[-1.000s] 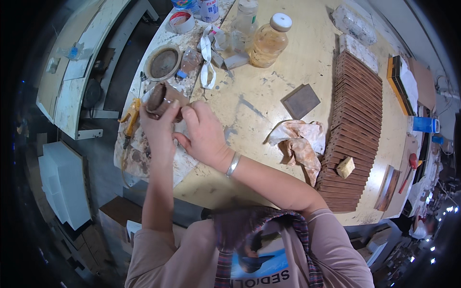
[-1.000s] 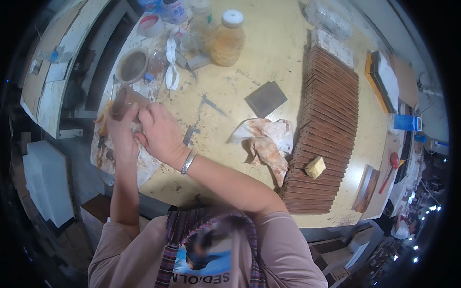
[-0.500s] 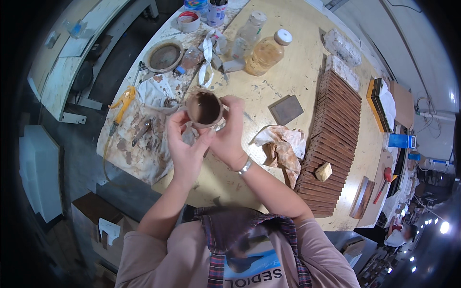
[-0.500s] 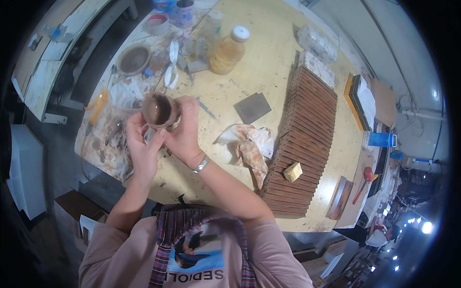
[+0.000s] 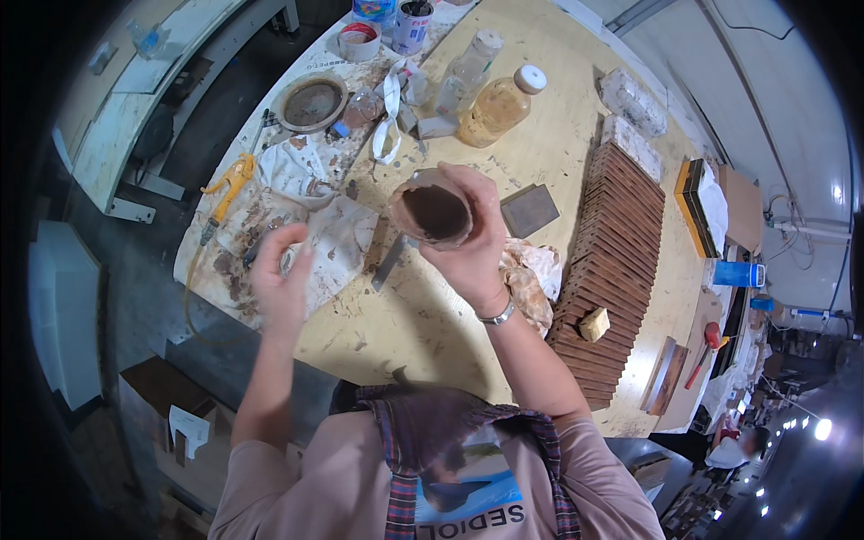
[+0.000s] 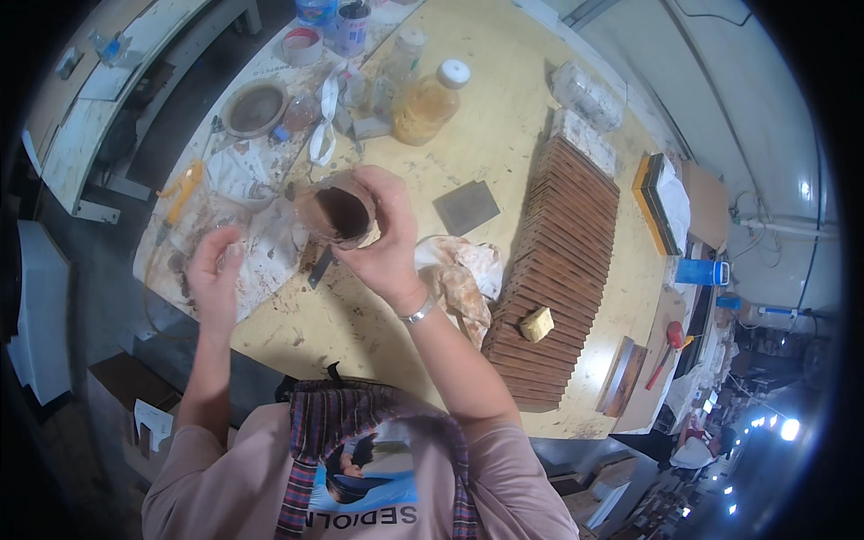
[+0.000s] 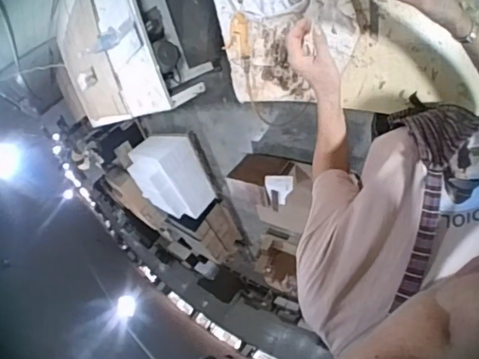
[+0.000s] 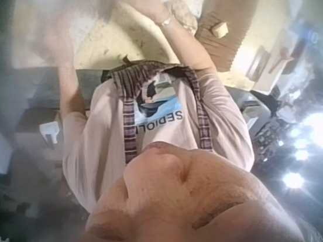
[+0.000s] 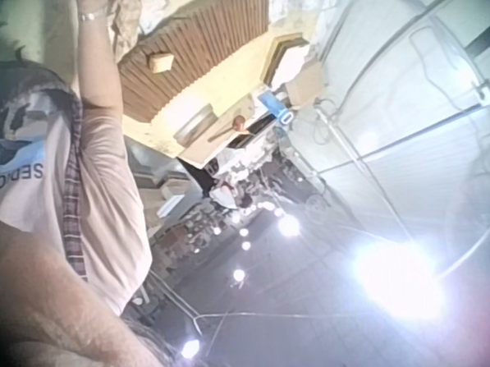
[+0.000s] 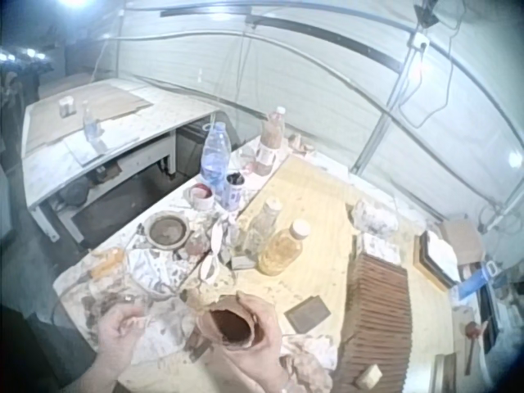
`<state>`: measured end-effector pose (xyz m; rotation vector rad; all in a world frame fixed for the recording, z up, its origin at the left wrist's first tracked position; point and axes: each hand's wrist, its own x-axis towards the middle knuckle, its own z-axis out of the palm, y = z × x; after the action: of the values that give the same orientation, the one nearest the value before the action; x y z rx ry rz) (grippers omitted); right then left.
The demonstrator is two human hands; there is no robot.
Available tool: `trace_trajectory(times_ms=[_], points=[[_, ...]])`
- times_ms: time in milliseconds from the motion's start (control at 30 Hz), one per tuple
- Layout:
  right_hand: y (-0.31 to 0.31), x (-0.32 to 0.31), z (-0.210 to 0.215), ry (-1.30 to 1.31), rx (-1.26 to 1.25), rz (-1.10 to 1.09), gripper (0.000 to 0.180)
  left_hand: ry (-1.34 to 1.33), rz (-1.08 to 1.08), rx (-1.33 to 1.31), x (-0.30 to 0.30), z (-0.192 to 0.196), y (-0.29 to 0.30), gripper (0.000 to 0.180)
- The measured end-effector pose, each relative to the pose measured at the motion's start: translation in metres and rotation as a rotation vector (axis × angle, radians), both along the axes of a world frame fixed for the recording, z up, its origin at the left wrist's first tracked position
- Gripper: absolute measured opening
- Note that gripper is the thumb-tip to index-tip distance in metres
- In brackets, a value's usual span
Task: The person wipes wood panels with a cloth, sands the edges of the stack with a block, and stirs a substance in a cardboard tube using a wooden stick before walking through a factory.
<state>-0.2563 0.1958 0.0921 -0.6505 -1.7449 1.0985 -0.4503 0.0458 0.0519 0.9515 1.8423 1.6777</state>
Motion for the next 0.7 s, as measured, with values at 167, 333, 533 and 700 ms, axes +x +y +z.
trace_trajectory(times_ms=[167,333,533,700], points=[[0.007,0.011,0.003,-0.076,0.121,-0.040,0.073,0.089,0.075,-0.110,-0.047,-0.027,-0.025,0.020],[0.013,0.007,0.013,-0.147,0.440,-0.108,0.064,0.368,0.192,-0.226,-0.079,-0.058,-0.041,0.018],[0.017,0.009,0.029,-0.296,0.681,-0.108,0.066,0.706,0.190,-0.488,-0.095,-0.055,-0.040,0.013],[0.014,0.009,0.038,-0.386,0.734,-0.191,0.065,0.767,0.148,-0.668,-0.098,-0.053,-0.041,0.014]])
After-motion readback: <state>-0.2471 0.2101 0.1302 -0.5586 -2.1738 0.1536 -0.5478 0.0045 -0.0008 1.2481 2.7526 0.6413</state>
